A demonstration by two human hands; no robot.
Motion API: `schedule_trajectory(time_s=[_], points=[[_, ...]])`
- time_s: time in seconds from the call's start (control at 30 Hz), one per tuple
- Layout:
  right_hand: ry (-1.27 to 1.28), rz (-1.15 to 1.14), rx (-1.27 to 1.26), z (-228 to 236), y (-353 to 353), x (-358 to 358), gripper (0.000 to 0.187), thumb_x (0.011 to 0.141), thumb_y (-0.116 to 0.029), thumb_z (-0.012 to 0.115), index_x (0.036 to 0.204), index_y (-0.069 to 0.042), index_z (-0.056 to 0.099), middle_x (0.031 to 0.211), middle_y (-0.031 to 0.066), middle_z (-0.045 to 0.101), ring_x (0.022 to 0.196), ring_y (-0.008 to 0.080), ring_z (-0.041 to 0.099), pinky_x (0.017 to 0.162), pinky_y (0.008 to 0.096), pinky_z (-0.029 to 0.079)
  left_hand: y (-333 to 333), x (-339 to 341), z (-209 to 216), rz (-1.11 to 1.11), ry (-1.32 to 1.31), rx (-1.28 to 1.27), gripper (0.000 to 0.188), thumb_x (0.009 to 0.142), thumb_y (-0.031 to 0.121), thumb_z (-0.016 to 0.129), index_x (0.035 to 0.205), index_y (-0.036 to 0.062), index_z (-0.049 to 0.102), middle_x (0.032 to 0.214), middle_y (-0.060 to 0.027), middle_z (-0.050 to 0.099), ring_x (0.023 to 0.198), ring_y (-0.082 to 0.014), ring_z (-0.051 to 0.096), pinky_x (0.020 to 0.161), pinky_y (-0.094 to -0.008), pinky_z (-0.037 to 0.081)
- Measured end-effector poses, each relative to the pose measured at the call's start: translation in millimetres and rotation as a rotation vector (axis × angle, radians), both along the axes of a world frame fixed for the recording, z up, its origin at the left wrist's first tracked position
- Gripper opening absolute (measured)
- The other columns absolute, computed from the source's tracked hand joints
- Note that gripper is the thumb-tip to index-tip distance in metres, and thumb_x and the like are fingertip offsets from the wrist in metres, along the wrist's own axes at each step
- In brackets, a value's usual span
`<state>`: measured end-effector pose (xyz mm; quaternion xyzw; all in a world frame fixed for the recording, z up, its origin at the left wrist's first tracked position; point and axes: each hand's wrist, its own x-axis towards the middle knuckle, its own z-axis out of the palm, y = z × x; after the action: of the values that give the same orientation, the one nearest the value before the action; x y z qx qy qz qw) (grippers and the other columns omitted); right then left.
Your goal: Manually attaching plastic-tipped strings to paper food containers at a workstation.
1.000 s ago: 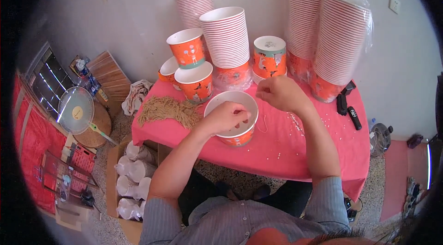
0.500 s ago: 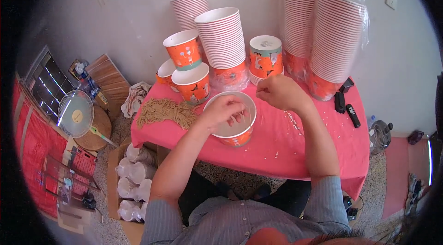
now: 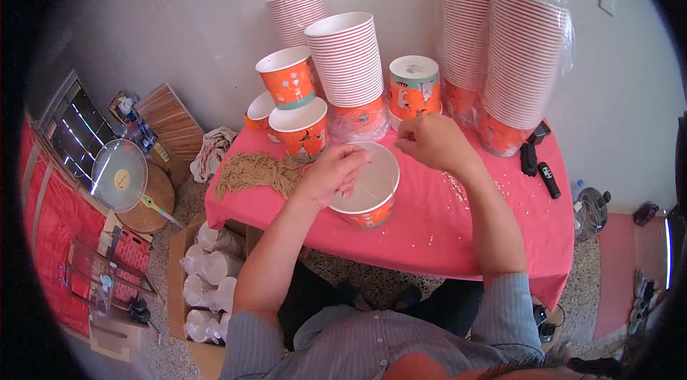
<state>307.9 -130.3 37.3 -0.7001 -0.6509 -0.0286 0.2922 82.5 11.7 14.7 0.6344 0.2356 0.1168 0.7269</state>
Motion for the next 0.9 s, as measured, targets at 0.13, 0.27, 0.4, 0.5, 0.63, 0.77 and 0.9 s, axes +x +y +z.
schedule_trajectory(time_s=[0.13, 0.27, 0.4, 0.5, 0.63, 0.77, 0.9], points=[[-0.089, -0.104, 0.001, 3, -3, -8, 0.018, 0.090, -0.024, 0.074, 0.090, -0.006, 0.078, 0.083, 0.0172, 0.075, 0.079, 0.0366, 0.074, 0.073, 0.0492, 0.057, -6, 6, -9, 0.060, -0.024, 0.127, 0.020, 0.106, 0.024, 0.068, 0.105, 0.0040, 0.069, 0.064, 0.0048, 0.047, 0.047, -0.0061, 0.043, 0.043, -0.0262, 0.037], [-0.397, -0.040, -0.329, -2, -14, -23, 0.016, 0.089, -0.022, 0.070, 0.090, -0.008, 0.077, 0.085, 0.0176, 0.075, 0.081, 0.0384, 0.074, 0.074, 0.0516, 0.057, -22, 14, -6, 0.125, 0.069, 0.416, 0.024, 0.103, 0.026, 0.070, 0.103, 0.0025, 0.075, 0.068, 0.0029, 0.057, 0.054, -0.0055, 0.051, 0.048, -0.0275, 0.039], [-0.177, 0.230, -0.368, 16, -28, -31, 0.015, 0.091, -0.021, 0.071, 0.092, -0.008, 0.077, 0.086, 0.0170, 0.075, 0.082, 0.0391, 0.073, 0.075, 0.0514, 0.057, -34, 13, -15, 0.137, -0.004, 0.670, 0.025, 0.104, 0.022, 0.069, 0.107, -0.0020, 0.076, 0.078, -0.0007, 0.068, 0.065, -0.0066, 0.060, 0.056, -0.0271, 0.044], [-0.033, 0.320, -0.226, 17, -31, -21, 0.015, 0.092, -0.021, 0.071, 0.094, -0.007, 0.076, 0.086, 0.0169, 0.075, 0.083, 0.0394, 0.073, 0.076, 0.0507, 0.057, -51, 5, -12, 0.149, -0.096, 0.698, 0.023, 0.104, 0.018, 0.069, 0.109, -0.0040, 0.074, 0.079, -0.0008, 0.069, 0.070, -0.0058, 0.061, 0.061, -0.0267, 0.046], [-0.041, 0.255, -0.174, 19, -29, -14, 0.016, 0.093, -0.022, 0.071, 0.094, -0.006, 0.076, 0.084, 0.0175, 0.074, 0.084, 0.0393, 0.072, 0.076, 0.0509, 0.056, -58, -5, -14, 0.180, -0.061, 0.665, 0.019, 0.106, 0.018, 0.068, 0.108, -0.0002, 0.074, 0.076, 0.0026, 0.065, 0.066, -0.0038, 0.056, 0.058, -0.0249, 0.044], [-0.215, 0.064, -0.214, 18, -30, -15, 0.020, 0.092, -0.024, 0.070, 0.088, -0.005, 0.076, 0.083, 0.0183, 0.073, 0.084, 0.0398, 0.072, 0.076, 0.0522, 0.056, -59, -7, -8, 0.262, -0.084, 0.550, 0.017, 0.105, 0.015, 0.067, 0.104, -0.0012, 0.071, 0.074, 0.0019, 0.064, 0.063, -0.0031, 0.055, 0.056, -0.0236, 0.042], [-0.220, 0.023, -0.209, 15, -28, -17, 0.022, 0.090, -0.024, 0.069, 0.085, -0.004, 0.075, 0.082, 0.0191, 0.073, 0.083, 0.0402, 0.072, 0.076, 0.0532, 0.056, -65, -6, -1, 0.267, -0.102, 0.408, 0.016, 0.105, 0.013, 0.066, 0.102, -0.0029, 0.069, 0.074, 0.0014, 0.064, 0.066, -0.0033, 0.057, 0.059, -0.0235, 0.043]])
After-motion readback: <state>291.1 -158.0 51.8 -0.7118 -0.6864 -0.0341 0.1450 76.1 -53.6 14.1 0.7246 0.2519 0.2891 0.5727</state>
